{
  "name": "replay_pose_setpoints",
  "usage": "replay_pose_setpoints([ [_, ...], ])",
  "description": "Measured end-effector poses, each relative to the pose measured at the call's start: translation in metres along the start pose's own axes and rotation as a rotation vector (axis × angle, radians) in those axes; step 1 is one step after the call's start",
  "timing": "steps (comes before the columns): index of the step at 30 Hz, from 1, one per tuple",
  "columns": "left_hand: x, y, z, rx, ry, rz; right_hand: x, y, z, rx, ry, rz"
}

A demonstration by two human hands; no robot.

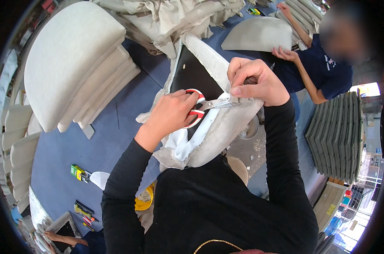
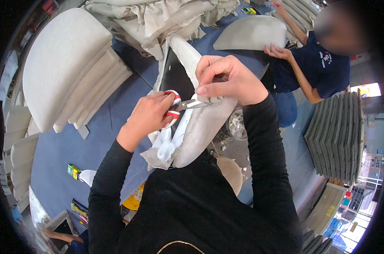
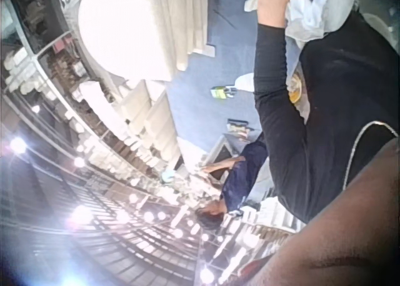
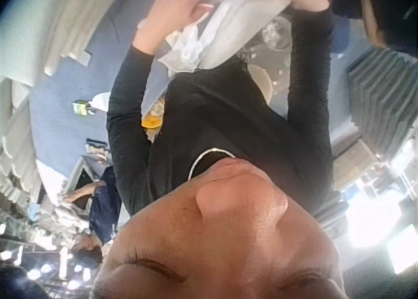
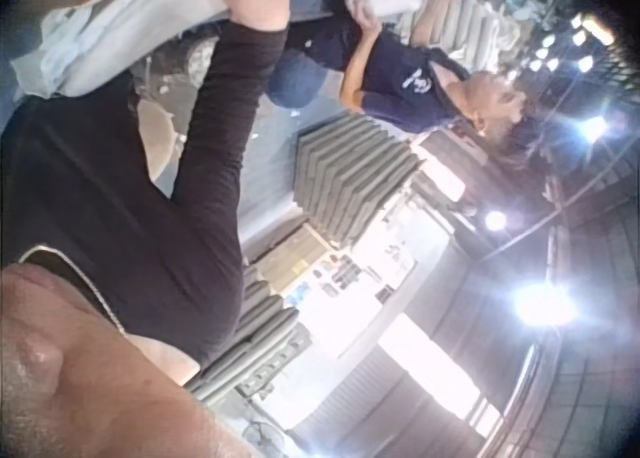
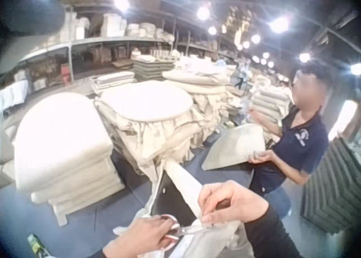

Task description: The person staples fabric onto chair seats using a staple gun and trims excess fabric with scissors. They repeat this process on multiple chair seats, flipping them to access different sides and ensuring the fabric is taut.

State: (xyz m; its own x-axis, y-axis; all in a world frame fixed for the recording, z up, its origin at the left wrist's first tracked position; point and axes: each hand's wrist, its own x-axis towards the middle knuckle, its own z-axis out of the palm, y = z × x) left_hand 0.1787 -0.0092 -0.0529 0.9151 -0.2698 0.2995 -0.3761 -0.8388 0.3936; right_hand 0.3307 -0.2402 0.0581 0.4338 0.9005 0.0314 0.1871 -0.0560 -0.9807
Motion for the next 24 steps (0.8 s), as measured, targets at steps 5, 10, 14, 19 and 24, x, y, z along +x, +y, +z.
replay_pose_setpoints([
  [5, 0.007, -0.005, 0.004, -0.004, 0.053, 0.066, 0.001, -0.007, 0.012, -0.003, -0.022, 0.002],
  [10, 0.003, -0.010, 0.013, -0.075, 0.058, 0.062, 0.003, -0.008, 0.013, -0.070, 0.002, 0.004],
  [14, 0.008, -0.005, 0.003, -0.079, 0.106, 0.111, 0.003, -0.009, 0.016, -0.058, 0.034, 0.032],
  [19, 0.007, -0.015, 0.013, -0.080, 0.088, 0.090, 0.008, -0.009, 0.018, -0.035, 0.080, 0.041],
  [24, 0.001, -0.009, 0.005, -0.130, 0.032, 0.069, 0.009, -0.011, 0.017, 0.005, 0.136, 0.066],
])
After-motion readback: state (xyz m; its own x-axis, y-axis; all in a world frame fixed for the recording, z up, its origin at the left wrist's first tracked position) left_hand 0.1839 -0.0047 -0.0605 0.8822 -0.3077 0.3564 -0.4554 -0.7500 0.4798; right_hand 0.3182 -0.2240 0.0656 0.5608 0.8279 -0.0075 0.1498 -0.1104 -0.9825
